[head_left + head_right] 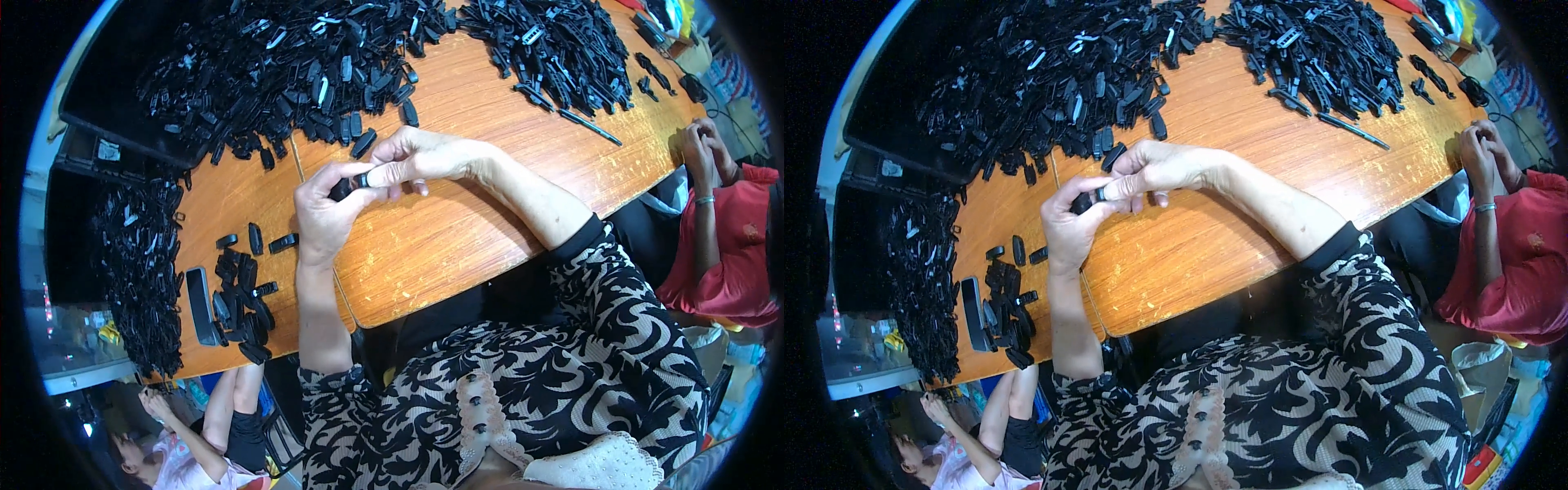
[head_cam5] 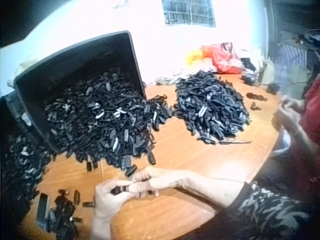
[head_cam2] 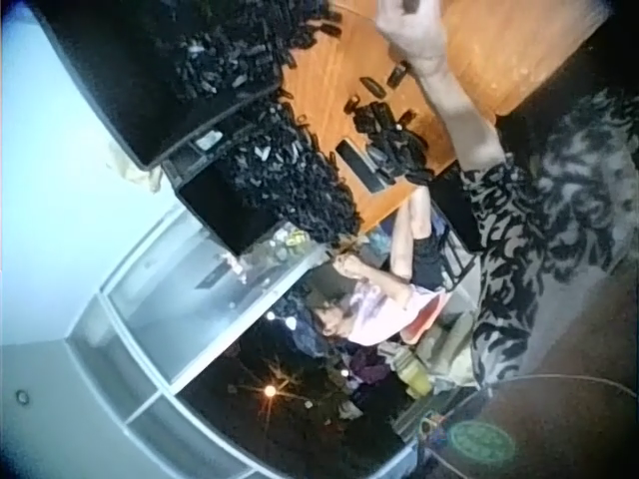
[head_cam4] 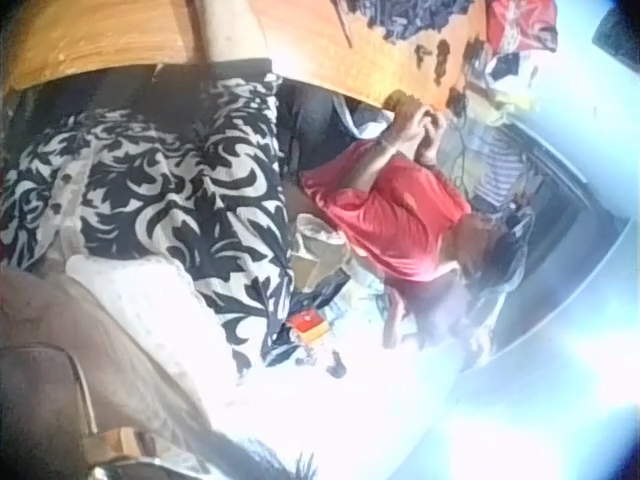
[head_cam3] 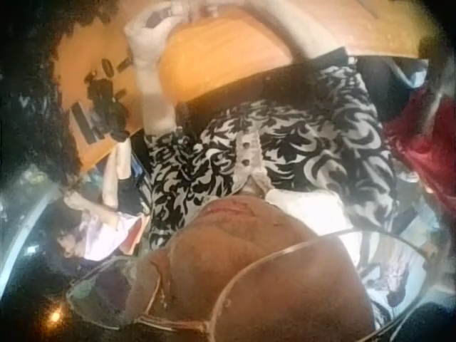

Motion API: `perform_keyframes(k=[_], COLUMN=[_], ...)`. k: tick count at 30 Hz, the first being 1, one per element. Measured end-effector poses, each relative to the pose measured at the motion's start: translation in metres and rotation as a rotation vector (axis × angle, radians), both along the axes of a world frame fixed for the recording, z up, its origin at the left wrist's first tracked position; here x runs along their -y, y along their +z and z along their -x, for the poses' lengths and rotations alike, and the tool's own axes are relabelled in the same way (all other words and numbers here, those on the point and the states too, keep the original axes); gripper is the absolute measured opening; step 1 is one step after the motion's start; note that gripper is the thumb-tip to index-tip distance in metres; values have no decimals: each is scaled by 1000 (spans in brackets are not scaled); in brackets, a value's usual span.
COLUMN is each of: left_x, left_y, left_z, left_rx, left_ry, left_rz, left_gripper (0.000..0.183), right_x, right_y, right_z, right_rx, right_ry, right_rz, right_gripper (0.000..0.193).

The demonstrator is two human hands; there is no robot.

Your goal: The person assembles black plastic components by snapping small clips into base pieces by hand and placing the assembled items onto the table.

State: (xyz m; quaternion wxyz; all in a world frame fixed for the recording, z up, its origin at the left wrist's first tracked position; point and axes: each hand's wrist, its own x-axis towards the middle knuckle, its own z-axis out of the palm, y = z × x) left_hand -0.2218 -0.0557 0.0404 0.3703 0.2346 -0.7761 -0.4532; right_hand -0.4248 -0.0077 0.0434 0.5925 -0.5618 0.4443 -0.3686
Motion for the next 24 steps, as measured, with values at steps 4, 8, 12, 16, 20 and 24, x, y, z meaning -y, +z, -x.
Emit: perform_keyframes(k=[4,8,12,16,20,24], left_x=[-4,1,3,10,-6,-19], left_y=[1,4,32,31,31,37], left_z=[1,-5,-35,-82,-131,-111], left_rx=[11,-18,223,643,872,782], left_ry=[55,82,392,502,609,740], left_rz=[-55,-35,-228,176,379,642], left_gripper=[24,21,17,23,28,34], right_x=[-3,-2,25,24,26,15], right_y=[8,13,4,-12,-27,-1], right_z=[-14,-12,46,94,105,101], right_rx=[-90,-56,-102,-371,-666,-681], right_ry=[-73,-178,-597,-744,-871,-497], right_rz=[88,90,286,278,465,287], right_gripper=[41,48,39,31,29,28])
